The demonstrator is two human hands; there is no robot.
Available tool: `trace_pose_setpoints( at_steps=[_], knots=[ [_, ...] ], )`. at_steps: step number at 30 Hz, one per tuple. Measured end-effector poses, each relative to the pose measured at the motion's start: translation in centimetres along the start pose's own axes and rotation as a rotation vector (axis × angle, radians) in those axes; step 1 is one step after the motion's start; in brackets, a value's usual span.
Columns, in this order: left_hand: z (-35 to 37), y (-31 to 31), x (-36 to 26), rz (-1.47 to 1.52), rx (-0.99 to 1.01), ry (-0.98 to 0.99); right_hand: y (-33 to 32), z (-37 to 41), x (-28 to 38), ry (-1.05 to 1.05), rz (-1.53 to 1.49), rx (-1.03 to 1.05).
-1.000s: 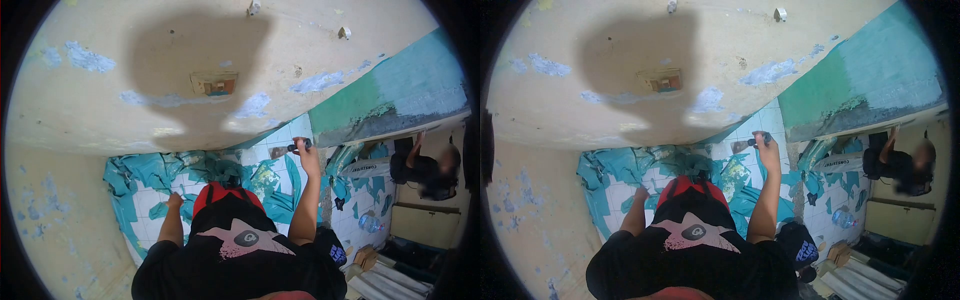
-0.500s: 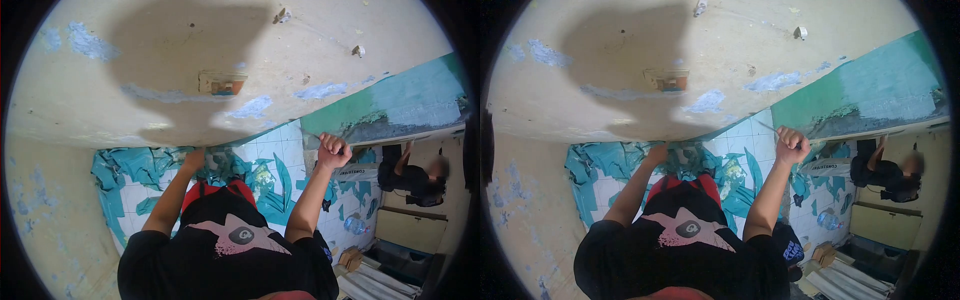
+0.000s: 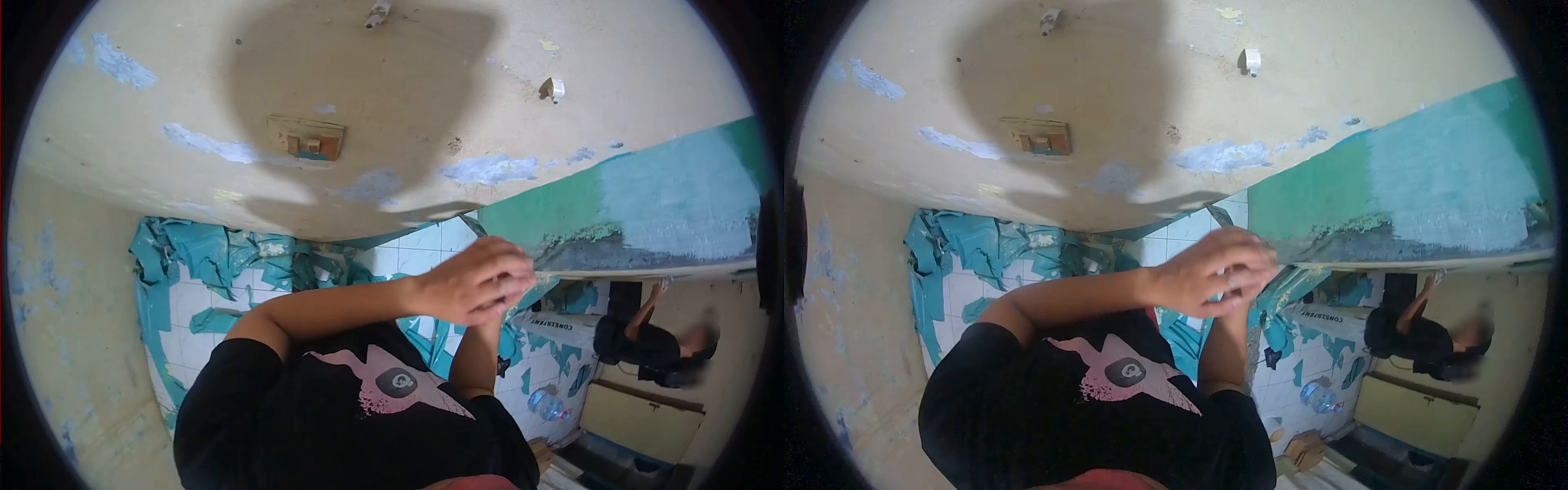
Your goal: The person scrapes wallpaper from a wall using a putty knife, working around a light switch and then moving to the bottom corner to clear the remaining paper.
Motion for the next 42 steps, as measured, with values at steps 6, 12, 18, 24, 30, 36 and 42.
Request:
trace_pose_setpoints(
  at_steps=[6, 12, 18, 24, 30, 36, 42],
  knots=[
    [1.6, 2.4, 1.9, -0.035, 0.071, -0.144, -1.0, -0.1, -0.7, -0.011, -0.229, 0.163],
    [5.2, -1.3, 3.2, -0.126, 0.004, -0.331, -1.3, -0.8, -1.4, 0.059, -0.453, 0.174],
    [14.8, 2.3, 10.1, -0.025, 0.349, -0.89, -1.1, 0.3, -3.8, 0.159, -0.485, 0.12],
    [15.7, 3.8, 10.7, 0.121, 0.434, -0.934, -3.5, -3.1, -0.8, 0.003, -0.633, 0.166],
    [15.1, 4.4, 10.8, 0.158, 0.478, -0.938, -1.6, 0.6, -5.0, 0.181, -0.469, 0.137],
    [17.3, 3.4, 11.2, 0.12, 0.445, -0.94, -1.3, -0.9, -2.9, 0.097, -0.445, 0.173],
    [18.5, 2.3, 11.3, 0.114, 0.458, -1.005, -0.6, -1.4, -0.7, 0.004, -0.478, 0.181]
  ],
)
Point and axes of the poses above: each hand's wrist, its own z-axis away from the middle knuckle, its own y-axis out of the palm, x = y × z, the point moved 9 cm from there along -z, towards the middle knuckle, and after that the axes turned 2 degrees about -z, right-handed, at the moved point
